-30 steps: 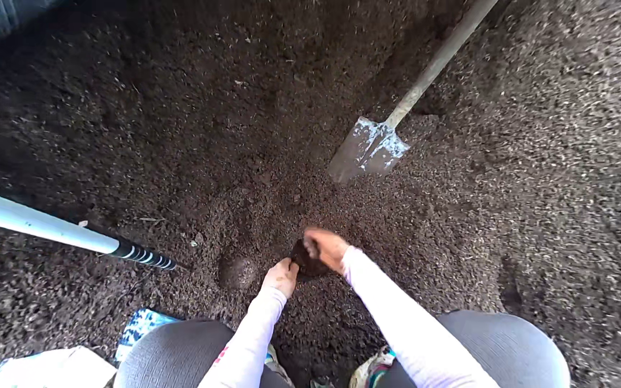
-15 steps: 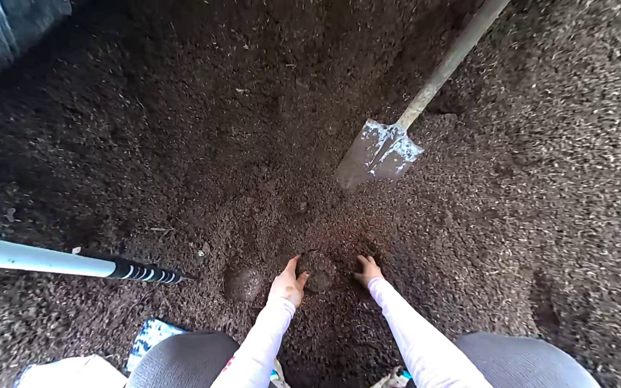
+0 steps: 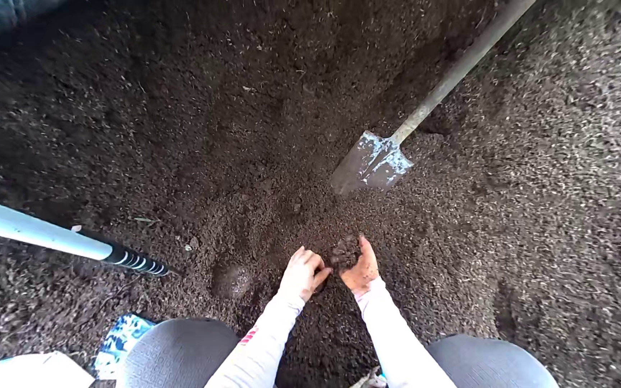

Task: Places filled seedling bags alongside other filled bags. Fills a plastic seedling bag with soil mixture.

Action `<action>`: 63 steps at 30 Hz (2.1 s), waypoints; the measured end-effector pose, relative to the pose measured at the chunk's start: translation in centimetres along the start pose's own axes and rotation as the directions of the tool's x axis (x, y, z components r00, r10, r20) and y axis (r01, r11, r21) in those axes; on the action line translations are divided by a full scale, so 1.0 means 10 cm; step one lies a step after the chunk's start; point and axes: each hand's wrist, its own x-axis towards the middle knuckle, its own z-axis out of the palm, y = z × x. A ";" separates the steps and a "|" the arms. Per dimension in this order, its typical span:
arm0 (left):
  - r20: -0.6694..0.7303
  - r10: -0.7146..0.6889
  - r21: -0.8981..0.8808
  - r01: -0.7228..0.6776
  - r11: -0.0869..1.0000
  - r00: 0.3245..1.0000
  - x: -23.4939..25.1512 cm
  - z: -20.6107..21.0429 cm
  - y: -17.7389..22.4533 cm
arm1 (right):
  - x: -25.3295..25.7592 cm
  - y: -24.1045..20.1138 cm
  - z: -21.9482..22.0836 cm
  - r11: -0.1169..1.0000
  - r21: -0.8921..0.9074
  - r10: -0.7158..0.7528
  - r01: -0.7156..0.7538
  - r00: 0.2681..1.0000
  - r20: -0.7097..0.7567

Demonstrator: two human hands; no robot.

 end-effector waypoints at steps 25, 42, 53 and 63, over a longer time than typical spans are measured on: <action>0.502 -0.638 0.134 0.676 0.724 0.584 -0.28 -0.54 0.13 | -0.52 0.28 0.63 0.779 -0.579 -0.099 0.240 0.959 0.264; 0.575 -0.710 -0.459 0.878 0.133 0.408 -0.26 -0.14 -0.10 | -0.25 0.04 0.11 0.145 -0.986 0.343 -0.078 0.939 -0.024; 0.486 -0.693 -0.319 0.847 0.426 0.532 -0.24 -0.25 0.06 | -0.03 -0.25 0.34 -0.166 -0.961 0.409 0.221 0.902 0.137; 0.260 -0.781 -0.460 0.784 0.417 0.568 -0.26 -0.06 0.13 | 0.16 -0.16 0.33 -0.310 -0.864 0.525 0.396 0.829 0.192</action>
